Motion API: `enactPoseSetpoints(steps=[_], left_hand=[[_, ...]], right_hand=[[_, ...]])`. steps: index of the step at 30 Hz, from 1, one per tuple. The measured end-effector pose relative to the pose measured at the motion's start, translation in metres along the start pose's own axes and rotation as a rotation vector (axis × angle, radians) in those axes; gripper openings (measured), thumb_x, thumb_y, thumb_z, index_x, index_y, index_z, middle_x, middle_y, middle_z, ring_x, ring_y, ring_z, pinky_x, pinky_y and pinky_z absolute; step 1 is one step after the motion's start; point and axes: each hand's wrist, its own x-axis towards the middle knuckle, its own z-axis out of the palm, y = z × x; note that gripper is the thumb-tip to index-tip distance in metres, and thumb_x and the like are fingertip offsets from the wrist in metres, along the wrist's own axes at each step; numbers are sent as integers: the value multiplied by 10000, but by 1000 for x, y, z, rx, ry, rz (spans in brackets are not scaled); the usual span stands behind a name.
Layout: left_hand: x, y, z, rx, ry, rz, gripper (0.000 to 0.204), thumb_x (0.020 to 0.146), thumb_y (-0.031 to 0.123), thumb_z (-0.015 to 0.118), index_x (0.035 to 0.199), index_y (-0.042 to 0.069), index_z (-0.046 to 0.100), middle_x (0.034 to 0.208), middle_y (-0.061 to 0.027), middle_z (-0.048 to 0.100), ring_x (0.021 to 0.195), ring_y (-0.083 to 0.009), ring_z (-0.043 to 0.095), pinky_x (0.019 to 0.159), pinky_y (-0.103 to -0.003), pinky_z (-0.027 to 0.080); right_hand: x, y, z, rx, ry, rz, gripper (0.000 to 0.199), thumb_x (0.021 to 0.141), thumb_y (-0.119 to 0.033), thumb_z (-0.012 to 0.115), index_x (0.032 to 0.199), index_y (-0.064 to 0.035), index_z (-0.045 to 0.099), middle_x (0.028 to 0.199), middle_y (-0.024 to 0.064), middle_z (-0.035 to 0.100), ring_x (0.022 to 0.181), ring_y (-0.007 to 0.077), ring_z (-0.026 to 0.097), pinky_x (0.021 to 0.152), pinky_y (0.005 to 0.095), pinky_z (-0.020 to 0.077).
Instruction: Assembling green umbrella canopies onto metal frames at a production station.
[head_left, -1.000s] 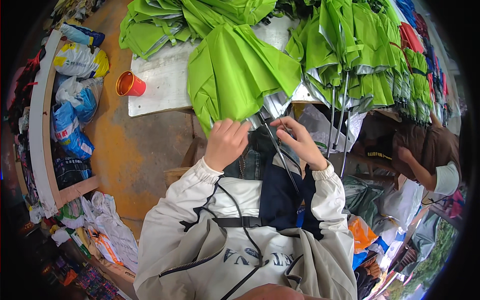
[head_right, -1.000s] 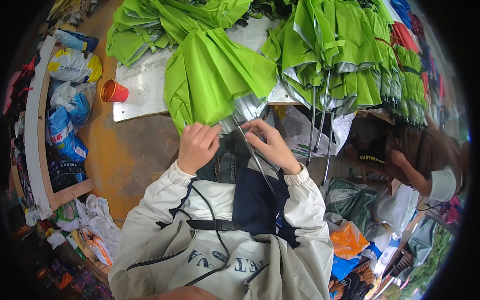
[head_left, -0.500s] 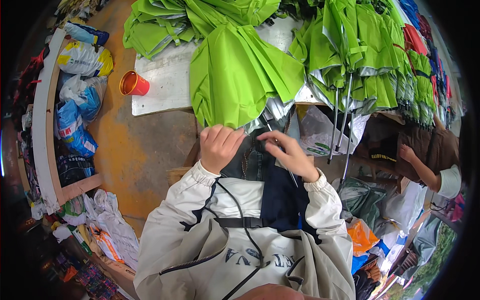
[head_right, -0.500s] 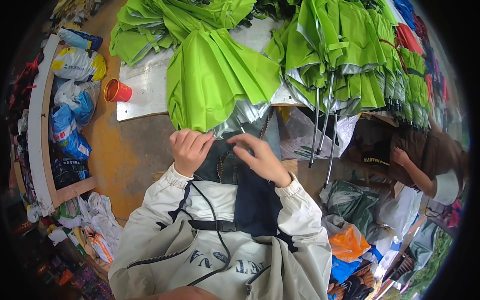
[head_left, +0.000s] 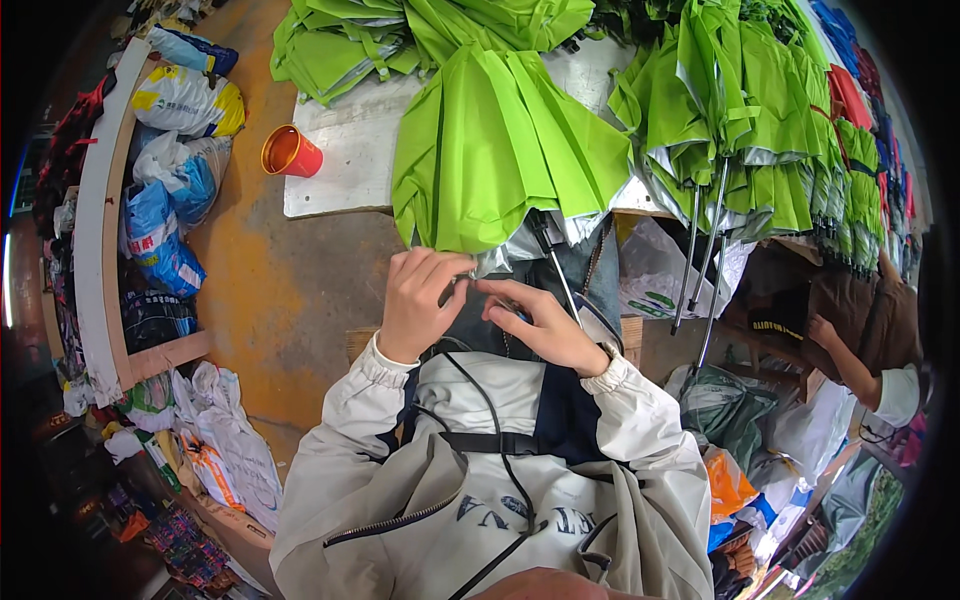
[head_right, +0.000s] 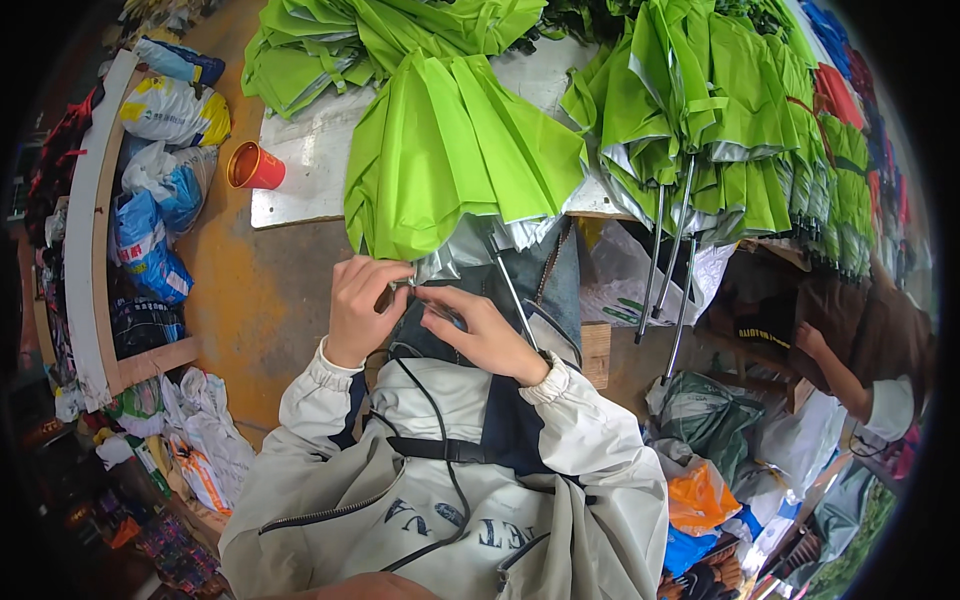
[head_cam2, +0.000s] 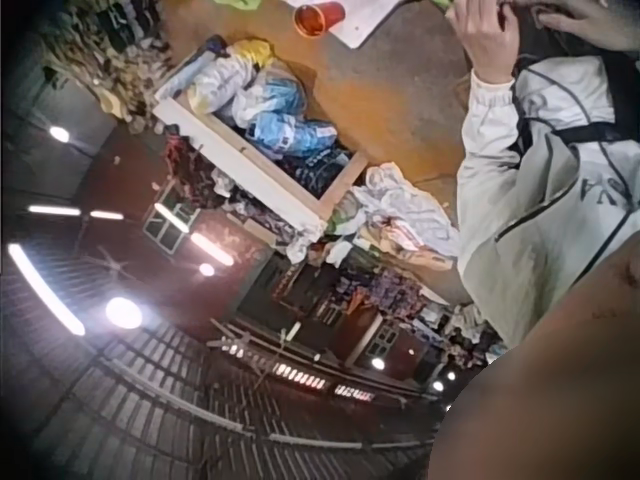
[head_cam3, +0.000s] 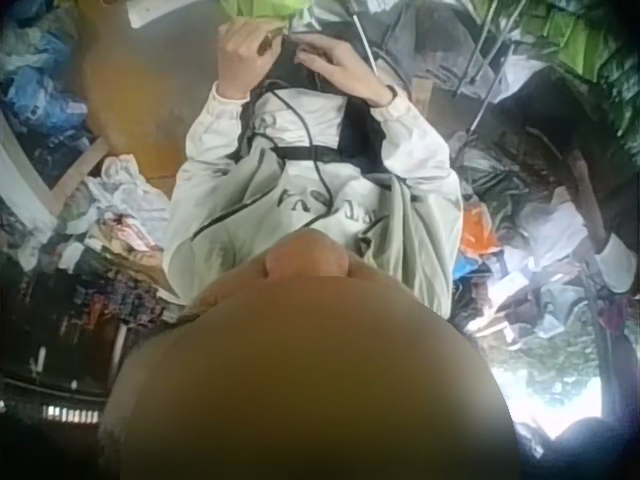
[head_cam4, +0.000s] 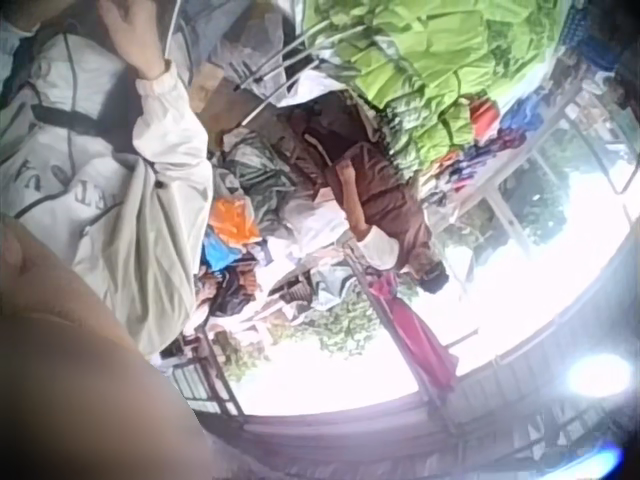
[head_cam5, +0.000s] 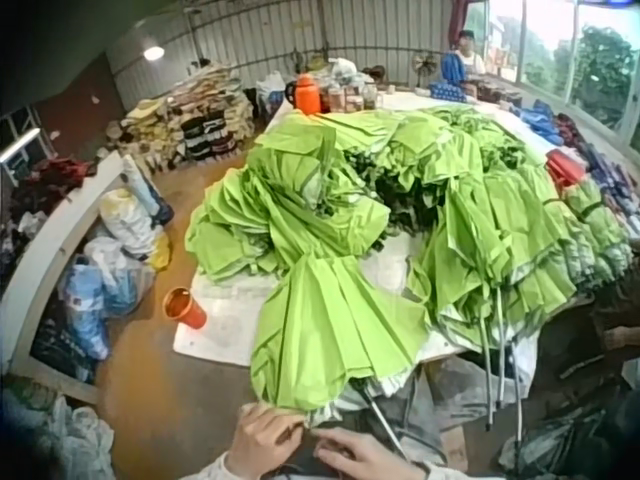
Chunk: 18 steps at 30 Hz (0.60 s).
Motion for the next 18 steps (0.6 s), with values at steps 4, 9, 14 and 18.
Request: enactPoseSetpoints(steps=[4, 9, 14, 18], left_hand=[[2, 4, -4, -110, -65, -46, 244, 711, 12, 766, 930, 98, 698, 992, -18, 731, 901, -232, 636, 845, -365, 422], [0, -1, -2, -162, -72, -81, 225, 716, 21, 772, 918, 87, 697, 993, -34, 743, 893, -240, 647, 836, -360, 426], [0, -3, 1, -213, -88, -136, 180, 744, 42, 778, 894, 81, 687, 979, -41, 742, 886, -244, 649, 827, -362, 425], [1, -2, 1, -200, -104, -135, 150, 773, 54, 769, 889, 77, 677, 965, -40, 733, 882, -246, 644, 817, -367, 419]], right_hand=[[1, -6, -4, -82, -1, 46, 388, 982, -117, 596, 1316, 76, 553, 1137, 147, 670, 1024, 161, 637, 923, 305, 494], [2, -6, -5, -49, 9, 59, 381, 976, -117, 599, 1296, 85, 559, 1119, 162, 675, 1055, 181, 650, 941, 311, 494], [3, -4, -6, -86, 14, 29, 385, 963, -133, 616, 1281, 81, 572, 1124, 179, 678, 1045, 204, 658, 937, 322, 494], [4, -4, -6, -137, 17, 9, 391, 955, -158, 635, 1267, 73, 589, 1116, 195, 678, 1012, 225, 665, 909, 329, 500]])
